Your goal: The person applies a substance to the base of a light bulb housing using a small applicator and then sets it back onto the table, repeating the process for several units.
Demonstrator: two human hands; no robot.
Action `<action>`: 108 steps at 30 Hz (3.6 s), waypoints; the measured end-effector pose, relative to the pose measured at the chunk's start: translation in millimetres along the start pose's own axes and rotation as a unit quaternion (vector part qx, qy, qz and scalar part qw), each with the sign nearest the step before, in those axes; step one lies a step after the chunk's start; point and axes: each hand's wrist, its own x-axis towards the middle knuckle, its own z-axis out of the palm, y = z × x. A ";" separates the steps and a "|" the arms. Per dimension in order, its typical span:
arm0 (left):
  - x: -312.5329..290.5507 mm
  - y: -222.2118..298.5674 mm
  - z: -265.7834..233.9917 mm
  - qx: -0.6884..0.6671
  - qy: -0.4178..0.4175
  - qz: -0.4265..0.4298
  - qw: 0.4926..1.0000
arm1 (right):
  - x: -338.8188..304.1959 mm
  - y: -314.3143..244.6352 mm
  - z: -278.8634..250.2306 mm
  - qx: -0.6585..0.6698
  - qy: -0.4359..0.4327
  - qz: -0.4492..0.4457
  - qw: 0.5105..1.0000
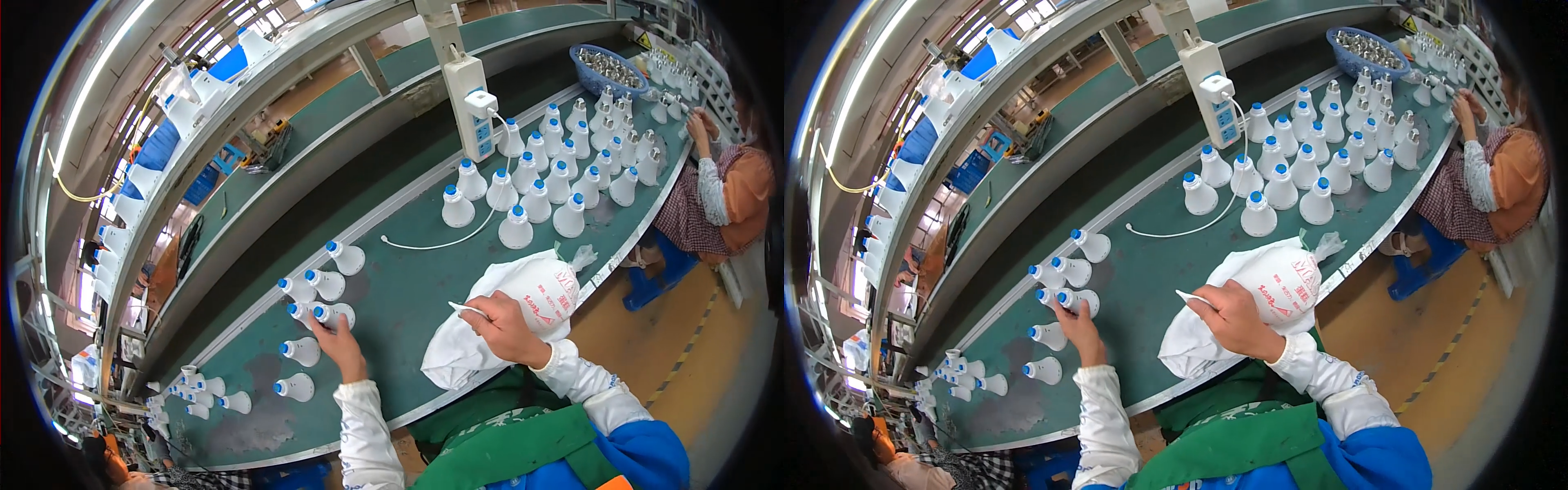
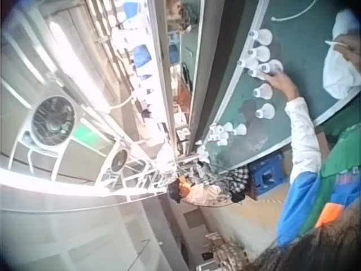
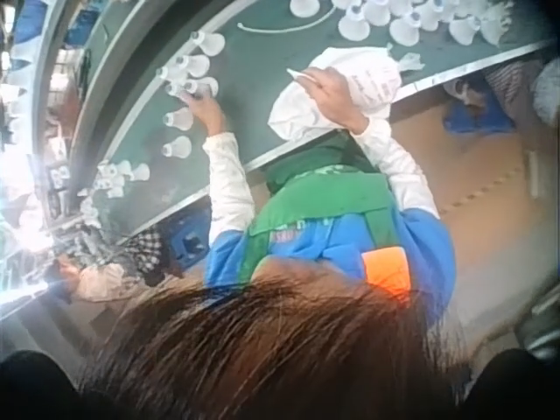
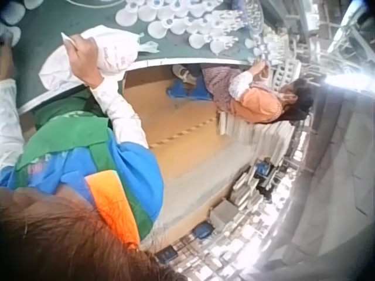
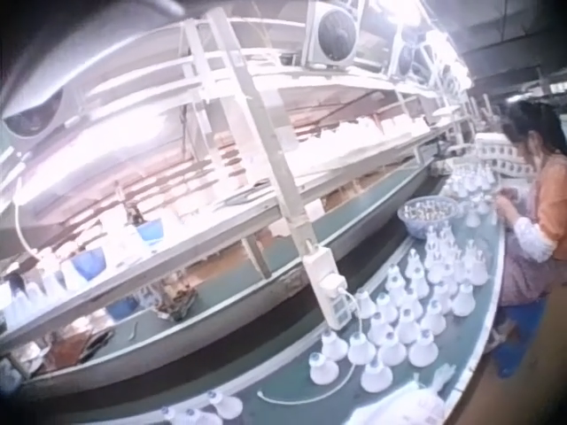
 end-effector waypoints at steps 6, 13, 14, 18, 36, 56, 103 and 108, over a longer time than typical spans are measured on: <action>-36.6 28.5 33.5 0.034 -0.149 0.020 0.988 | 2.7 -1.4 4.9 -0.067 0.012 -0.034 0.997; -95.5 50.7 85.9 -0.028 -0.306 -0.060 0.950 | 0.1 2.6 5.5 -0.082 -0.009 -0.049 0.995; -97.3 48.8 87.7 -0.030 -0.311 -0.061 0.948 | 0.3 3.5 5.6 -0.086 -0.006 -0.047 0.995; -97.6 42.2 88.0 -0.027 -0.307 -0.054 0.950 | 1.9 3.5 9.1 -0.094 -0.013 -0.052 0.994; -87.2 48.1 86.1 -0.025 -0.361 -0.040 0.932 | 5.6 9.8 15.8 -0.126 0.001 -0.043 0.991; -46.7 41.3 87.3 0.008 -0.507 -0.063 0.859 | 9.9 10.3 18.3 -0.116 0.034 -0.038 0.992; -26.3 59.2 98.3 0.002 -0.599 0.008 0.801 | 12.2 15.6 20.2 -0.114 0.034 -0.012 0.993; -16.9 46.6 100.6 0.013 -0.621 0.001 0.783 | 13.4 12.3 19.3 -0.106 0.034 -0.016 0.994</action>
